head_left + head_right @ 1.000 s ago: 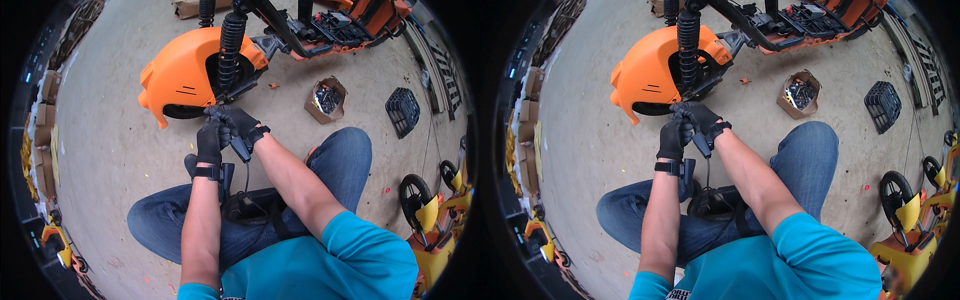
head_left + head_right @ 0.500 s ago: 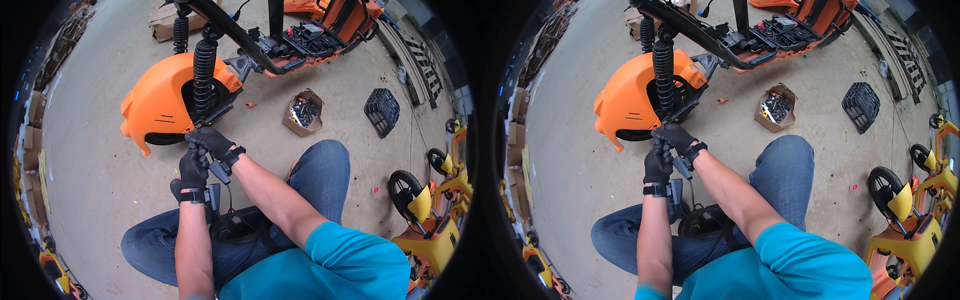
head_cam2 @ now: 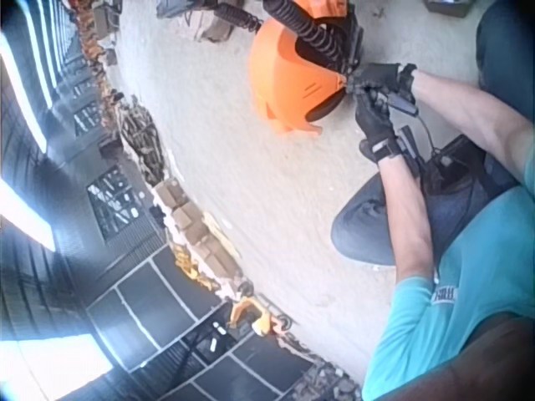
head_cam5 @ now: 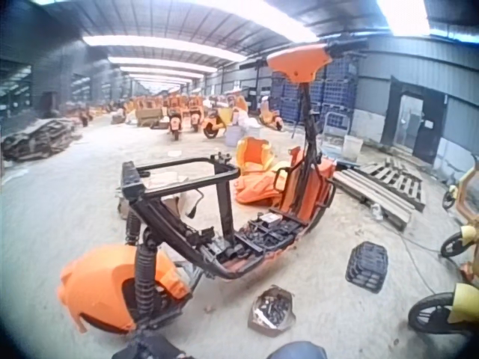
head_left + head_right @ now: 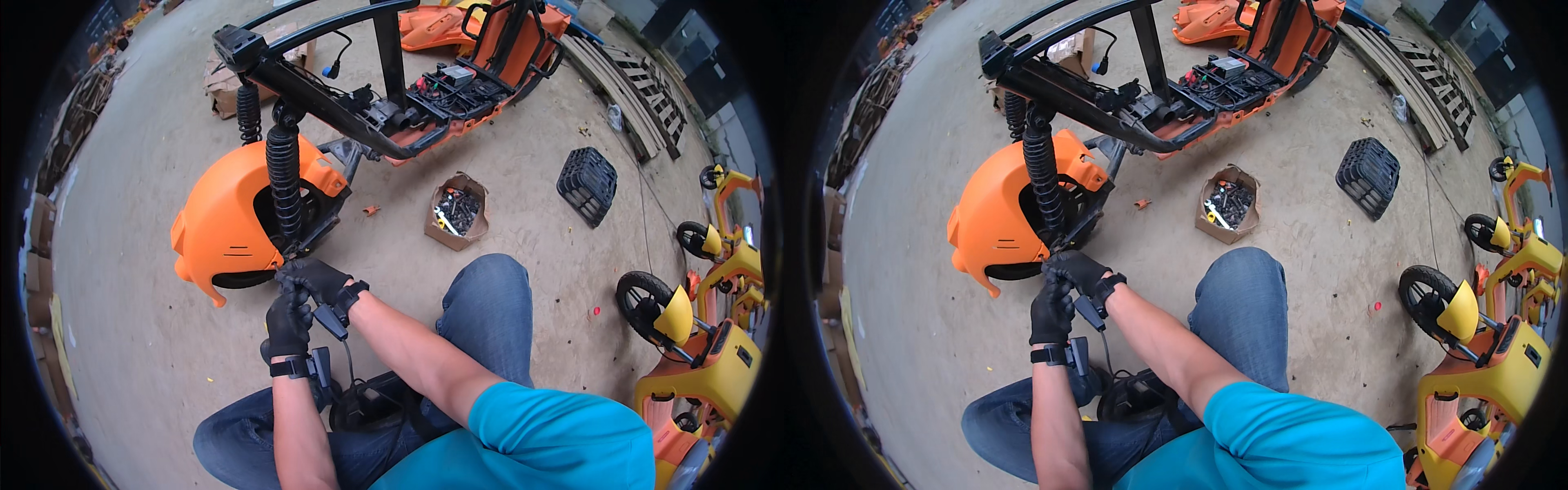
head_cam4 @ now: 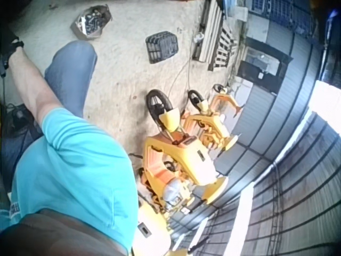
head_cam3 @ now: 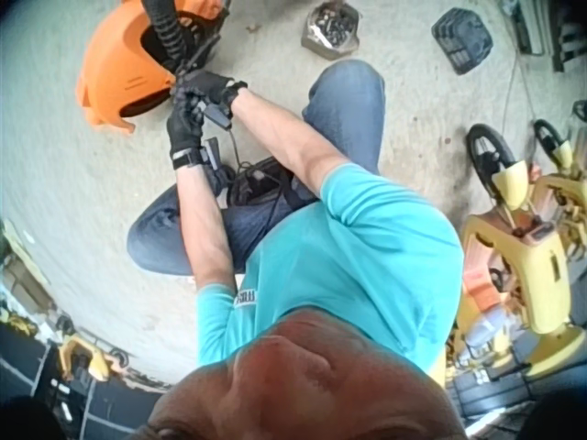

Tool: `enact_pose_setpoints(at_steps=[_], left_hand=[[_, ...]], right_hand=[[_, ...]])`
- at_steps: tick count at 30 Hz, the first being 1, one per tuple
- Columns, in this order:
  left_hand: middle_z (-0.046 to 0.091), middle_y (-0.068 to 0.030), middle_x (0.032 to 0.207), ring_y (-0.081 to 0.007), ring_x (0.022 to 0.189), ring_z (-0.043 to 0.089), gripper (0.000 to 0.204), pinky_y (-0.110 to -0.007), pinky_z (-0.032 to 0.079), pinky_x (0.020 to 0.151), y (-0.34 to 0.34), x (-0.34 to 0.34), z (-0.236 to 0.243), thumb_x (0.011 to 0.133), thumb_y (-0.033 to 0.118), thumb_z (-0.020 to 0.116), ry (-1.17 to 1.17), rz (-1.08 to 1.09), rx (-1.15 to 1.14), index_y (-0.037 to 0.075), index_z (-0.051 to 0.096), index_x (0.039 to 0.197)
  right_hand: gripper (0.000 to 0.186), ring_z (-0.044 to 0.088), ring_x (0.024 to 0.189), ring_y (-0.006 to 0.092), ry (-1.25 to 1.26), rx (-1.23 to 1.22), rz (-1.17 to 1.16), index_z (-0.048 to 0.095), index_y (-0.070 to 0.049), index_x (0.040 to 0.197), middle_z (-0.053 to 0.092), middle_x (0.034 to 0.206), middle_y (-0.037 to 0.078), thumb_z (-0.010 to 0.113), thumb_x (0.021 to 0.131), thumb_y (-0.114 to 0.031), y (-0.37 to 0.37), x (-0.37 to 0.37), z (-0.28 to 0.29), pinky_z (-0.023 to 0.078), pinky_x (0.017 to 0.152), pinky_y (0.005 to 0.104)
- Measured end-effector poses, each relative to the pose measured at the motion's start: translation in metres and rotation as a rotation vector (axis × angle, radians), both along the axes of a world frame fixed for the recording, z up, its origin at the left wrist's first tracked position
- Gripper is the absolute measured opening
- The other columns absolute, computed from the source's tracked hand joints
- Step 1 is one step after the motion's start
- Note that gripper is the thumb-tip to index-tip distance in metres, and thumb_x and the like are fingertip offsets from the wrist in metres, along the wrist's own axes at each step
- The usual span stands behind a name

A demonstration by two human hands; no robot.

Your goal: The person removes an orange plastic cover from the rear wheel assembly of a scooter and then uses a screwdriver to work on a fastener near the axle.

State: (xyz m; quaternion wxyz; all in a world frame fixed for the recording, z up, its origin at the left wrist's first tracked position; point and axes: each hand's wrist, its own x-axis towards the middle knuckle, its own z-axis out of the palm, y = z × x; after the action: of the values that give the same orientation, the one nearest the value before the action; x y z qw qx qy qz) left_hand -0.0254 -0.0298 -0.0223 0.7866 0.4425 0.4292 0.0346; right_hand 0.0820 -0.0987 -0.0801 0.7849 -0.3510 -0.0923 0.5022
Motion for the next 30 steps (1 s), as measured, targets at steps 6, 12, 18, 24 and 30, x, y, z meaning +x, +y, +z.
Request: enact_pose_setpoints(at_steps=[6,12,18,24,30], left_hand=[[0.06,0.0005,0.077,-0.0063,0.058,0.05,0.021,-0.019,0.039,0.048,0.0,-0.002,-0.015,0.095,0.03,0.056,-0.046,-0.026,0.105,0.01,0.06,0.098],[0.054,-0.0003,0.074,-0.0095,0.057,0.043,0.024,-0.022,0.036,0.05,-0.005,0.002,-0.005,0.101,0.03,0.045,-0.322,0.157,-0.43,0.009,0.055,0.098],[0.054,-0.0004,0.073,-0.0102,0.056,0.041,0.034,-0.022,0.035,0.05,0.011,-0.005,-0.015,0.101,0.036,0.041,-0.353,0.039,-0.478,0.005,0.056,0.1],[0.063,-0.0042,0.075,-0.0097,0.053,0.052,0.024,-0.021,0.041,0.045,0.002,-0.002,-0.004,0.095,0.03,0.057,-0.079,0.04,-0.063,0.006,0.06,0.095],[0.061,-0.0028,0.075,-0.0073,0.053,0.049,0.018,-0.02,0.039,0.045,0.004,-0.005,-0.009,0.096,0.022,0.054,-0.092,0.089,-0.064,0.005,0.058,0.097]], right_hand=[[0.016,0.053,0.063,0.0051,0.015,-0.038,0.033,0.062,-0.008,0.088,0.06,0.075,-0.002,0.063,0.093,-0.023,0.0,-0.003,0.001,0.043,0.058,0.0187],[0.025,0.054,0.063,0.0049,0.225,0.002,0.115,0.06,-0.004,0.102,0.062,0.082,0.0,0.057,0.096,-0.027,-0.013,-0.004,0.026,0.047,0.058,0.0186],[0.02,0.056,0.069,0.0055,0.064,0.049,0.1,0.064,-0.006,0.103,0.063,0.083,-0.002,0.057,0.095,-0.022,-0.006,-0.005,0.018,0.047,0.062,0.0197],[0.014,0.056,0.069,0.0059,0.1,0.025,0.106,0.06,-0.008,0.089,0.06,0.078,-0.003,0.063,0.093,-0.021,-0.005,-0.001,0.012,0.044,0.063,0.019],[0.018,0.055,0.068,0.0054,0.014,0.005,0.1,0.061,-0.005,0.096,0.06,0.08,-0.002,0.06,0.095,-0.023,-0.003,-0.007,0.013,0.044,0.062,0.0185]])
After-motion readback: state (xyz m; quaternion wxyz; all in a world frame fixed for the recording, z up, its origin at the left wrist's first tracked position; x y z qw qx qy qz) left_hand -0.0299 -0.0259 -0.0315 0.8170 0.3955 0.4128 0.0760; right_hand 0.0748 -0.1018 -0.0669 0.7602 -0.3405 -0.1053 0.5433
